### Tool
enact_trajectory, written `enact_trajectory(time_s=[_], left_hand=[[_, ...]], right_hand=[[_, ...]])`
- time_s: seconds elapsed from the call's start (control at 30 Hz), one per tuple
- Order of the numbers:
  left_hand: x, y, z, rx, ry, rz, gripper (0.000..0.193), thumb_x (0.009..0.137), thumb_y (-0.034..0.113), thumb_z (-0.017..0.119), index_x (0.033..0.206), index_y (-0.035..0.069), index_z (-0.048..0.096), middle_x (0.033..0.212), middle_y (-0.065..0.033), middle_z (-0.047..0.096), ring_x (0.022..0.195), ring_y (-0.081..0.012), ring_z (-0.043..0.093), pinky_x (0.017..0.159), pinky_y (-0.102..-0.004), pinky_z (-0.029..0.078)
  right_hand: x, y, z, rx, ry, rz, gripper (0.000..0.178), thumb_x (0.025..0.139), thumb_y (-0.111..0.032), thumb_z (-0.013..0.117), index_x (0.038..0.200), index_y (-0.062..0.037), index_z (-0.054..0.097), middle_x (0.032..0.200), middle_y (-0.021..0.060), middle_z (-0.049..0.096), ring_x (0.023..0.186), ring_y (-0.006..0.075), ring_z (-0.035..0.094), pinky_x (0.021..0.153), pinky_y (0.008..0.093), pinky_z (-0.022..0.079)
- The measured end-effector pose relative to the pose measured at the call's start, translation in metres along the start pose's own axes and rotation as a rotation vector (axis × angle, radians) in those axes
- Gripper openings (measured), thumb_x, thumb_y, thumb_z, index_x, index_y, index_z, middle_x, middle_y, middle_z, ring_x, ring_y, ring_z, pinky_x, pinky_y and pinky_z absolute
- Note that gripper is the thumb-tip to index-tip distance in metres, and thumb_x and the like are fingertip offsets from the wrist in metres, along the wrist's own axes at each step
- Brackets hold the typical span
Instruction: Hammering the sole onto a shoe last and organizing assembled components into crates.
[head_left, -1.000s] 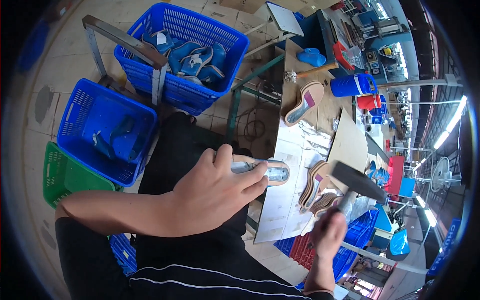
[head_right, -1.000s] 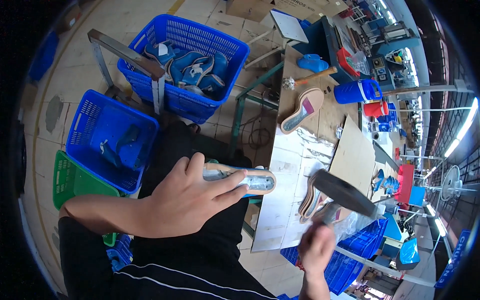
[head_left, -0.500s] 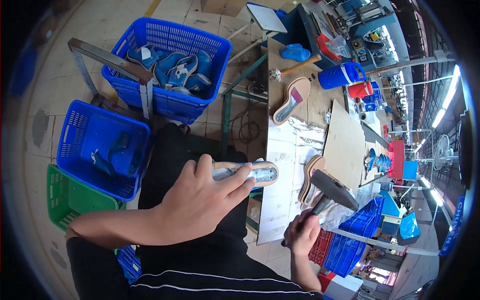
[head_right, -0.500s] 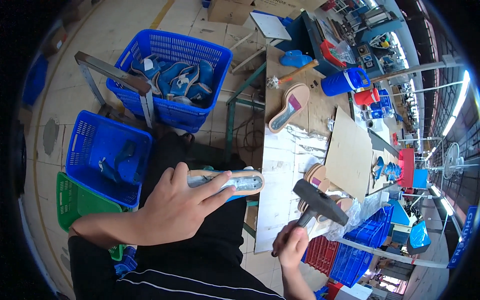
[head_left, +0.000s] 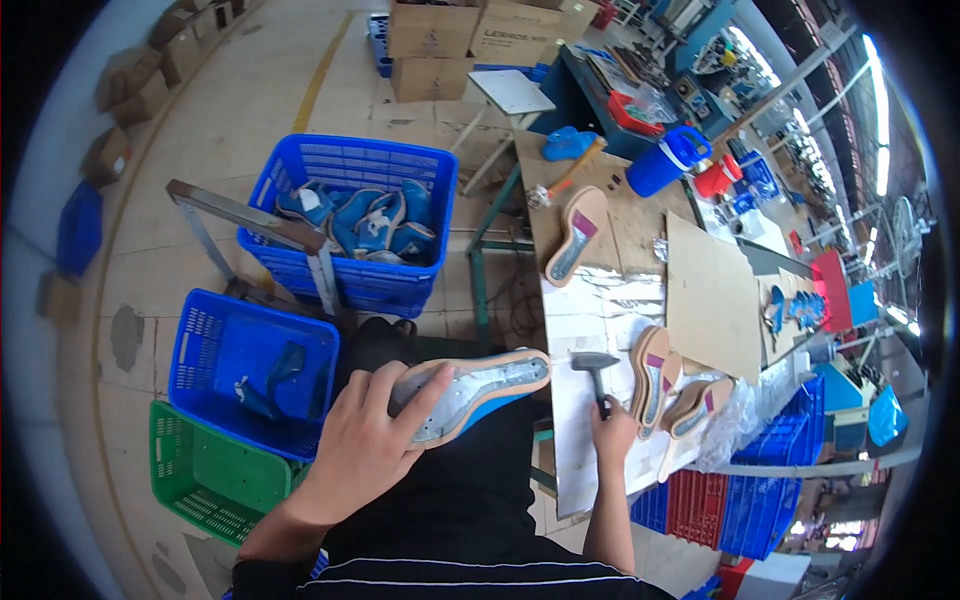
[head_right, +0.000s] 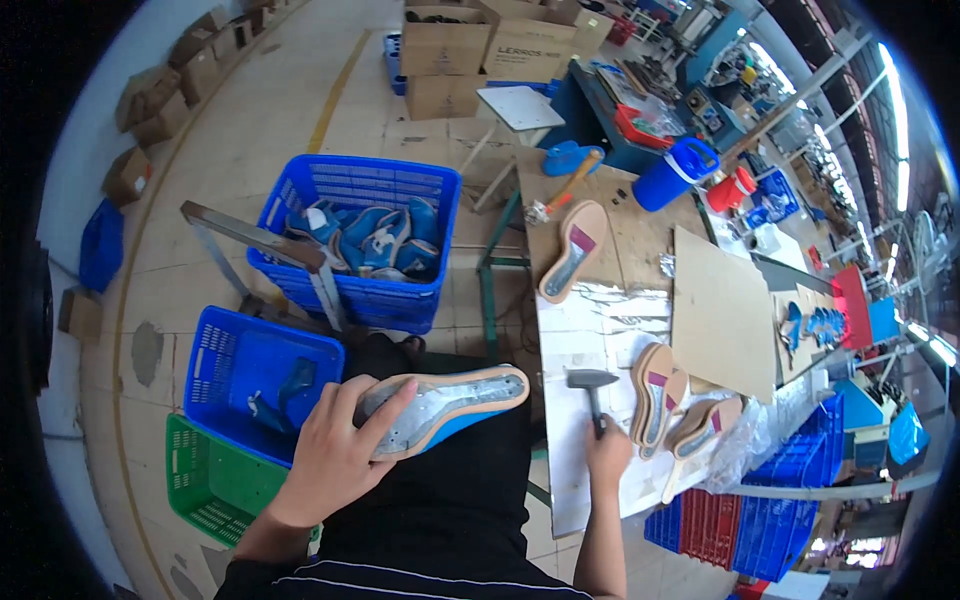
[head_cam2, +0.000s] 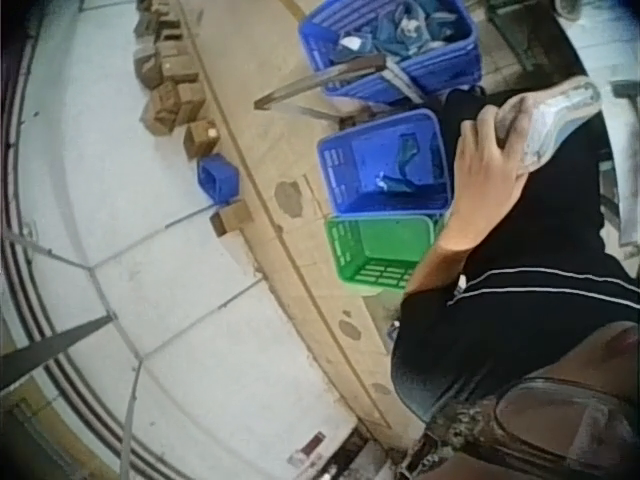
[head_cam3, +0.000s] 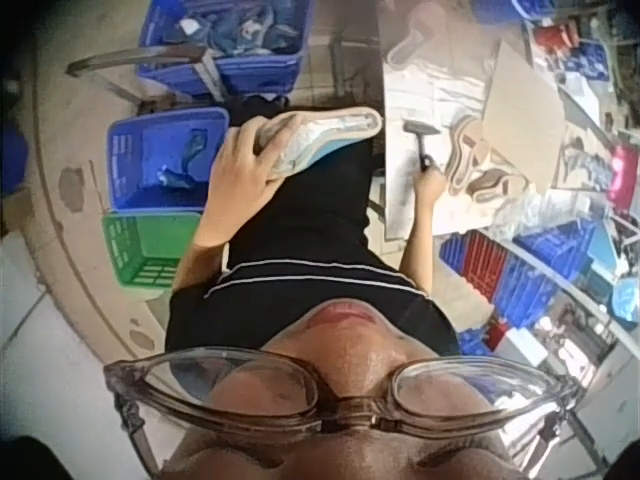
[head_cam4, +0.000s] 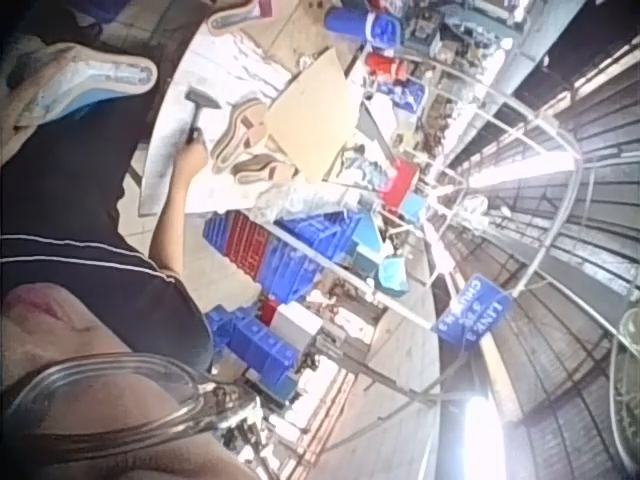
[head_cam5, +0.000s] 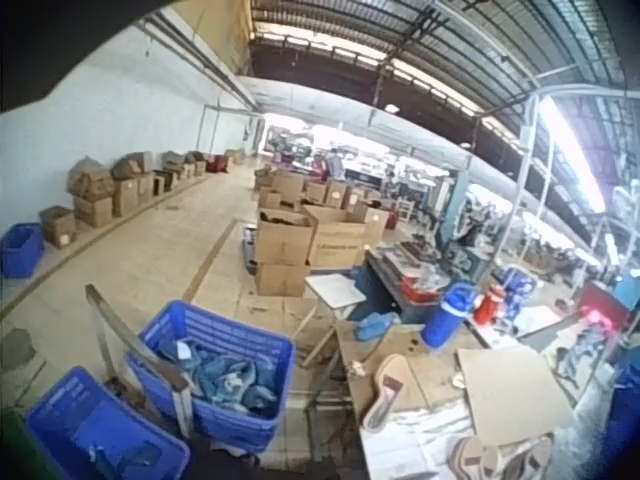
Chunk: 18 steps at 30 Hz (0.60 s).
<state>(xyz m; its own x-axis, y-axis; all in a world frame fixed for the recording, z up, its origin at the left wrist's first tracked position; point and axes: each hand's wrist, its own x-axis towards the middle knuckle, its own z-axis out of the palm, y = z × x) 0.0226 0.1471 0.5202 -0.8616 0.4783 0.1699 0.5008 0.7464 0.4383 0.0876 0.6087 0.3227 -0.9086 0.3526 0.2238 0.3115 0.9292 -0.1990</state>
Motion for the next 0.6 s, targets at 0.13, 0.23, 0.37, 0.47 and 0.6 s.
enact_trajectory(time_s=[0.13, 0.23, 0.37, 0.47, 0.6], left_hand=[[-0.017, -0.005, 0.010, -0.080, 0.137, -0.034, 0.092, 0.070, 0.003, 0.088, 0.156, 0.017, 0.058, 0.126, -0.0119, 0.059, 0.105, -0.0320, 0.060, 0.089, -0.0414, 0.055], [-0.026, -0.009, 0.032, -0.102, 0.295, -0.042, 0.087, 0.068, 0.001, 0.089, 0.150, 0.014, 0.063, 0.122, -0.0122, 0.062, 0.105, -0.0328, 0.064, 0.089, -0.0416, 0.056], [-0.022, -0.010, 0.030, -0.076, 0.393, -0.010, 0.083, 0.067, -0.001, 0.089, 0.146, 0.012, 0.066, 0.119, -0.0131, 0.065, 0.100, -0.0335, 0.066, 0.088, -0.0411, 0.057], [-0.014, -0.008, 0.002, -0.268, 0.503, 0.075, 0.070, 0.067, 0.001, 0.090, 0.134, 0.007, 0.073, 0.120, -0.0124, 0.065, 0.099, -0.0339, 0.066, 0.090, -0.0427, 0.056], [0.005, -0.021, -0.001, -0.564, 0.896, 0.180, 0.038, 0.075, 0.012, 0.093, 0.110, 0.003, 0.081, 0.117, -0.0107, 0.066, 0.114, -0.0317, 0.064, 0.095, -0.0421, 0.053]], right_hand=[[0.022, -0.069, -0.047, 0.241, 0.250, -0.052, 0.025, 0.095, -0.015, 0.080, 0.115, -0.0002, 0.079, 0.106, 0.0190, 0.076, 0.097, 0.0390, 0.072, 0.093, 0.0449, 0.056], [0.036, -0.123, -0.047, 0.960, -0.199, -0.182, 0.059, 0.098, -0.022, 0.076, 0.150, -0.0007, 0.060, 0.133, 0.0197, 0.075, 0.128, 0.0297, 0.069, 0.113, 0.0423, 0.049], [0.039, -0.185, -0.033, 1.362, -0.474, -0.250, 0.087, 0.094, -0.037, 0.084, 0.161, 0.0006, 0.044, 0.153, 0.0168, 0.057, 0.141, 0.0267, 0.055, 0.120, 0.0389, 0.040], [0.036, -0.188, -0.054, 1.382, -0.292, -0.314, 0.087, 0.094, -0.040, 0.083, 0.160, 0.0009, 0.044, 0.144, 0.0139, 0.062, 0.134, 0.0247, 0.059, 0.117, 0.0377, 0.042], [0.018, -0.232, -0.116, 1.477, -0.705, -0.114, 0.074, 0.112, -0.061, 0.048, 0.147, 0.0031, 0.058, 0.134, 0.0135, 0.069, 0.123, 0.0208, 0.064, 0.108, 0.0346, 0.048]])
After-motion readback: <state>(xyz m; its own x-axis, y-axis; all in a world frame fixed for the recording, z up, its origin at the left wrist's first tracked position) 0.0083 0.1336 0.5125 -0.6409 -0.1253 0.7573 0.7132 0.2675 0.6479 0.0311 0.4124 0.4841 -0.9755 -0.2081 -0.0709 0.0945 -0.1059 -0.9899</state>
